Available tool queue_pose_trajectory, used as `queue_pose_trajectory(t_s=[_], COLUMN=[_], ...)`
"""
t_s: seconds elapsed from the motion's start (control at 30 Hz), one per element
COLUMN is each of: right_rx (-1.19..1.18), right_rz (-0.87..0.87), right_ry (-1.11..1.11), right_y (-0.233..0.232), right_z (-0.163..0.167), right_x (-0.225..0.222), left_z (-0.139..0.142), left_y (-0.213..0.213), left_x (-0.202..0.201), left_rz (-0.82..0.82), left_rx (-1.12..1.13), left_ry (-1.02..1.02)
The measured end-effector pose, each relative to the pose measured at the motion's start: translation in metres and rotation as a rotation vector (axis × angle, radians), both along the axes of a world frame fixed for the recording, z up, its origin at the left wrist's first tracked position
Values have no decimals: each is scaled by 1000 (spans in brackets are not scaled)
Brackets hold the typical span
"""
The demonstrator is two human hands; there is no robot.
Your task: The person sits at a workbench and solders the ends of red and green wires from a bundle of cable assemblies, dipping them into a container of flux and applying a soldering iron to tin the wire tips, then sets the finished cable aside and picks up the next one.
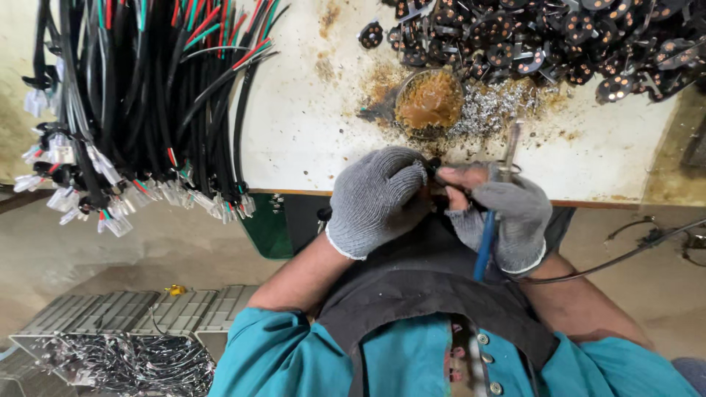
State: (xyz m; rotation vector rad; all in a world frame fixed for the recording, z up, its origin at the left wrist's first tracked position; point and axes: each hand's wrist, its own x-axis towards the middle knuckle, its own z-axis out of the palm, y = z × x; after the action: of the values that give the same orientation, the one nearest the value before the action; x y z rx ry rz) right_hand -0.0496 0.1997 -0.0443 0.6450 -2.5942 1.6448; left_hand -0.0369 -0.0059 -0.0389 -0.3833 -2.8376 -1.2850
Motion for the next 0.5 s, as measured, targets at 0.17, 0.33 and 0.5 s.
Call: queue_pose_trajectory(t_s=[0.17,0.33,0.5], right_rx=[103,149,42], right_rz=[-61,5,-43], right_ry=[-63,-52,-34], right_y=[6,0,-6], right_z=[-1,3,2], right_x=[4,1,-3], left_z=[-7,-11,32], left_y=[-1,-1,-16], left_x=[6,6,-1], left_rz=[4,-16,61], left_rx=[13,33,28], left_ry=[32,-4,-59])
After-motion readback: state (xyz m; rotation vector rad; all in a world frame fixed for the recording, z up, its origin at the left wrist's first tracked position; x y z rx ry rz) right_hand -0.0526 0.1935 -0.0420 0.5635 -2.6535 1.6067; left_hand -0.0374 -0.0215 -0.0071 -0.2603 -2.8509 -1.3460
